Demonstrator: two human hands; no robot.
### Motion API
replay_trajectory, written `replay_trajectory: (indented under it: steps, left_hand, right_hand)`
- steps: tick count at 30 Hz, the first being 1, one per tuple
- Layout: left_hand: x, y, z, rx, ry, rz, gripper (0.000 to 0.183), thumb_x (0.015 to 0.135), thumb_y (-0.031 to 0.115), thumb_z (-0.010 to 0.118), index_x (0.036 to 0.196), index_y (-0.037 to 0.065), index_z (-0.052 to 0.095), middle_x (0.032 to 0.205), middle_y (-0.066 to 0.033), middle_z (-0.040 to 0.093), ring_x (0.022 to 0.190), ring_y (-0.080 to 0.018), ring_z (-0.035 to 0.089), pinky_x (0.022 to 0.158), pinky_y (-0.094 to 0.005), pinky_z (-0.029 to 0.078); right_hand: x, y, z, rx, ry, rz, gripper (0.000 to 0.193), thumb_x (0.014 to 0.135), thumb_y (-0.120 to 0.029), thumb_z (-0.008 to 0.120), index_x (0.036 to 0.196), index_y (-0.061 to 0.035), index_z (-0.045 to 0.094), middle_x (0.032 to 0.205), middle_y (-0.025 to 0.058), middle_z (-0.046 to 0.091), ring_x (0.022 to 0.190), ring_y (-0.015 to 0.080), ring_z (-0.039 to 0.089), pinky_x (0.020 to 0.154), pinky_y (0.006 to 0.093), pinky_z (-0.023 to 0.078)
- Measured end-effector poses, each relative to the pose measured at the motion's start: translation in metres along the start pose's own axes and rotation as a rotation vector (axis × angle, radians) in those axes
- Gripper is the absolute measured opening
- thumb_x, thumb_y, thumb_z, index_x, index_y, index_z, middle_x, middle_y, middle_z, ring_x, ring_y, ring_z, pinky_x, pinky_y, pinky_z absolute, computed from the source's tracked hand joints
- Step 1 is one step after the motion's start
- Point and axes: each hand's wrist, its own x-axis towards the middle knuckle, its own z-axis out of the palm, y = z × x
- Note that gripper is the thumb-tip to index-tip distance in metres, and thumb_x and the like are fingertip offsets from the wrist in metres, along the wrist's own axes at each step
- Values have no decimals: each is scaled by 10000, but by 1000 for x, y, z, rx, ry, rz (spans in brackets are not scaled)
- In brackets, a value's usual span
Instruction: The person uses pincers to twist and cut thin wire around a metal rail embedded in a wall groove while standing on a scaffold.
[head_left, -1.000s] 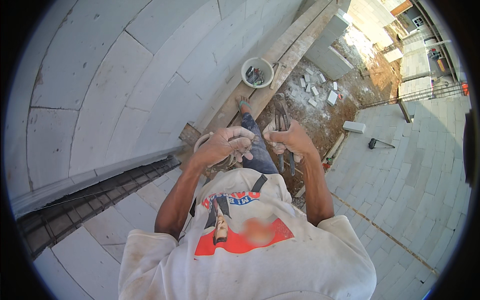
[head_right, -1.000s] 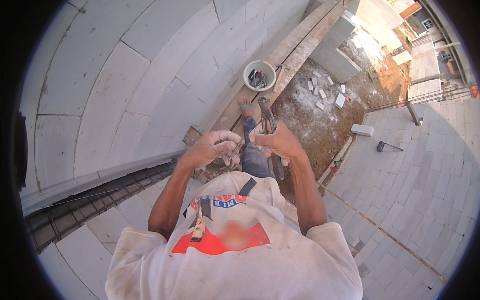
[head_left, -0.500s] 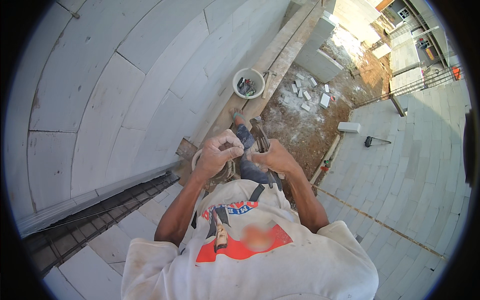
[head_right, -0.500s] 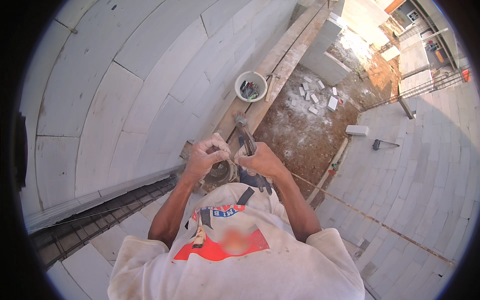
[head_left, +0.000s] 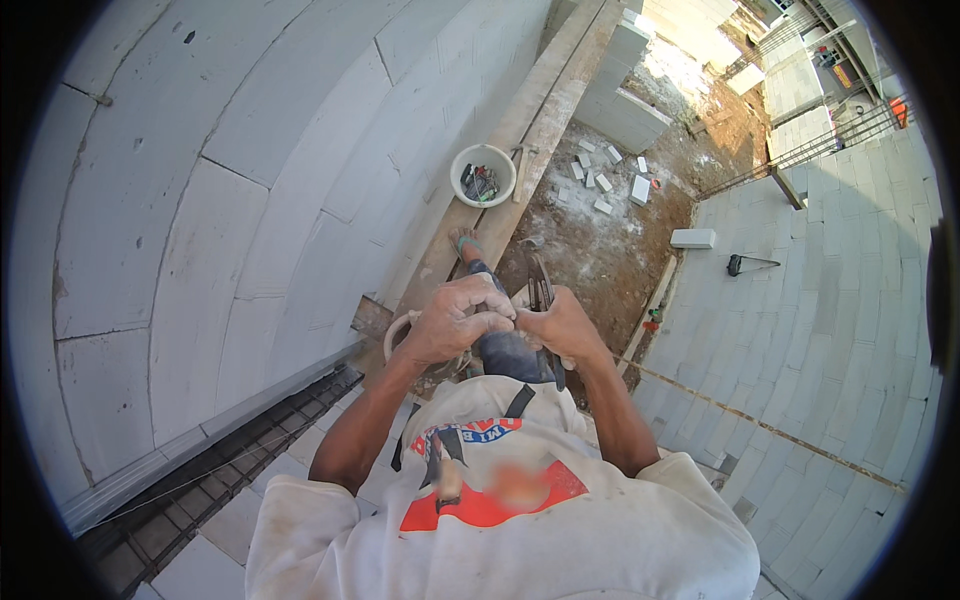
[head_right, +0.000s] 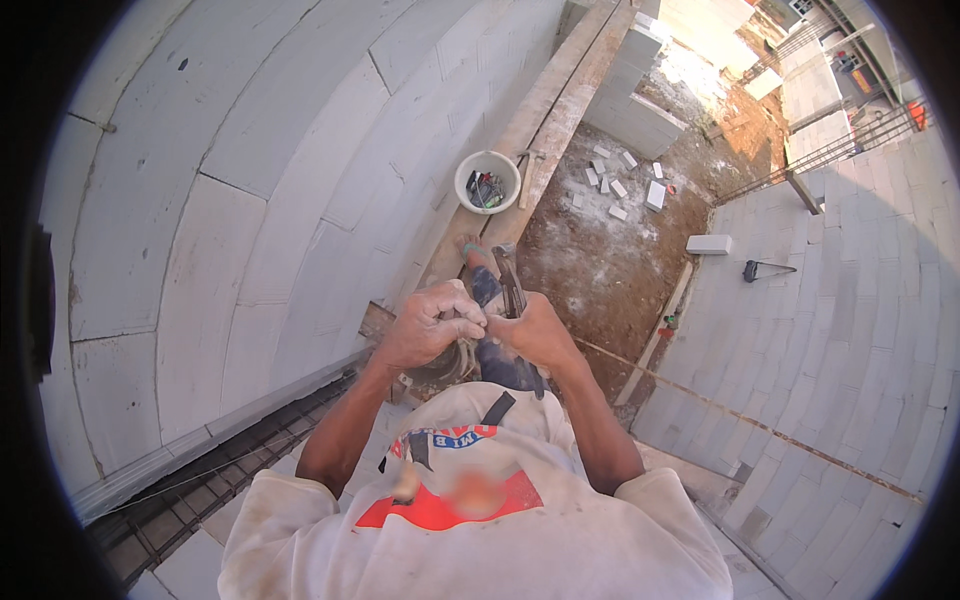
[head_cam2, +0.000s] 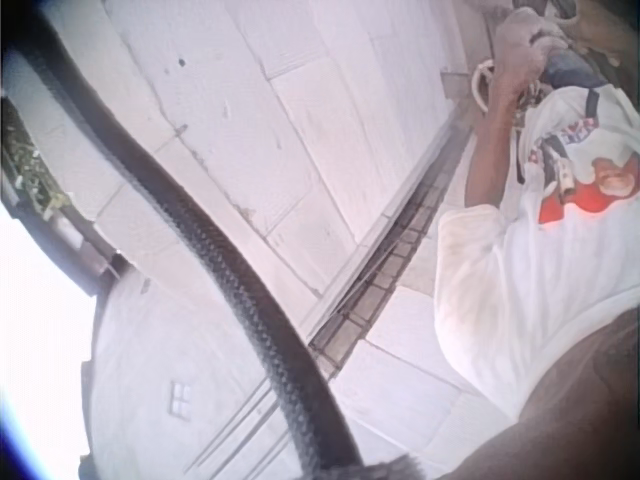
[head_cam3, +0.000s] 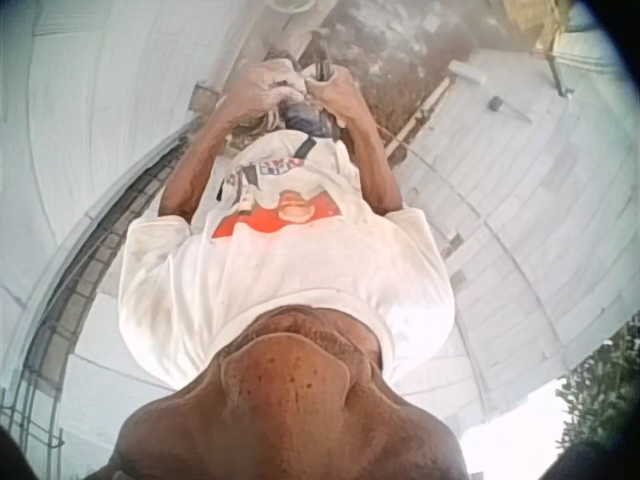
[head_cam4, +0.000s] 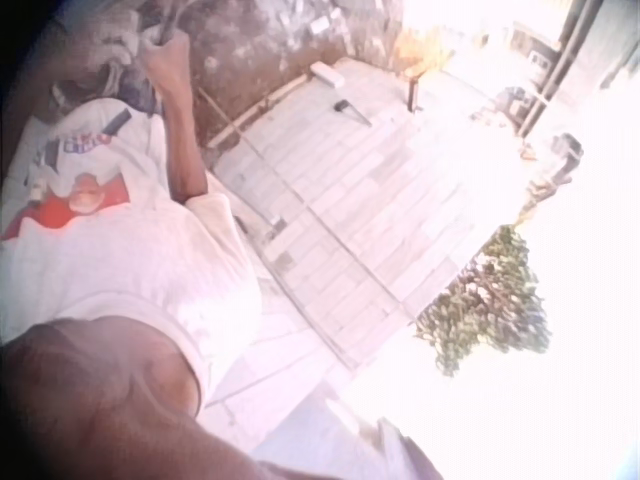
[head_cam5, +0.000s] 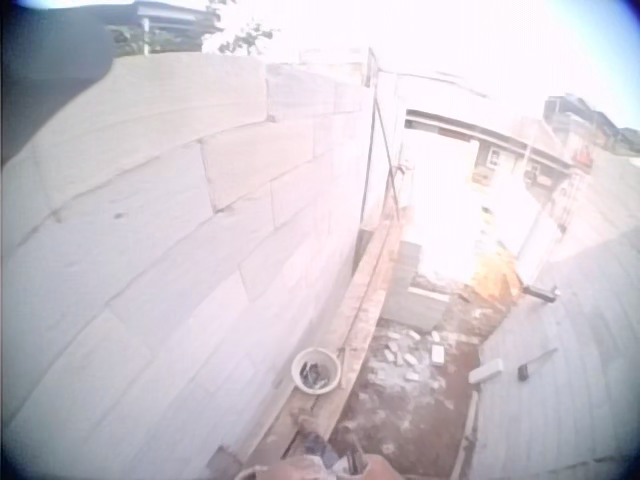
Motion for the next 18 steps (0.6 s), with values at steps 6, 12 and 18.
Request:
replay_trajectory:
  steps: [6,12,18]
  left_hand:
    - [26,-13,3,-242,-46,-237,62,983,52,674,1008,-3,690,956,-65,730,870,-126,684,822,-305,552]
    - [73,-51,0,-411,329,-299,129,1022,97,669,1069,-22,649,948,-85,741,834,-111,700,782,-269,578]
    - [180,-98,-21,-111,500,-207,327,944,133,753,1145,-99,639,1004,-155,745,904,-210,720,840,-320,579]
  right_hand:
    - [18,26,-15,-109,192,-130,202,851,-175,766,923,-3,689,768,41,678,661,122,593,629,333,490]
    - [52,58,-35,-231,372,-26,181,867,-171,755,909,-7,688,719,69,687,656,145,626,657,346,506]
    - [79,85,-91,-285,713,-27,185,878,-194,771,907,-20,712,726,105,713,686,208,690,688,366,537]
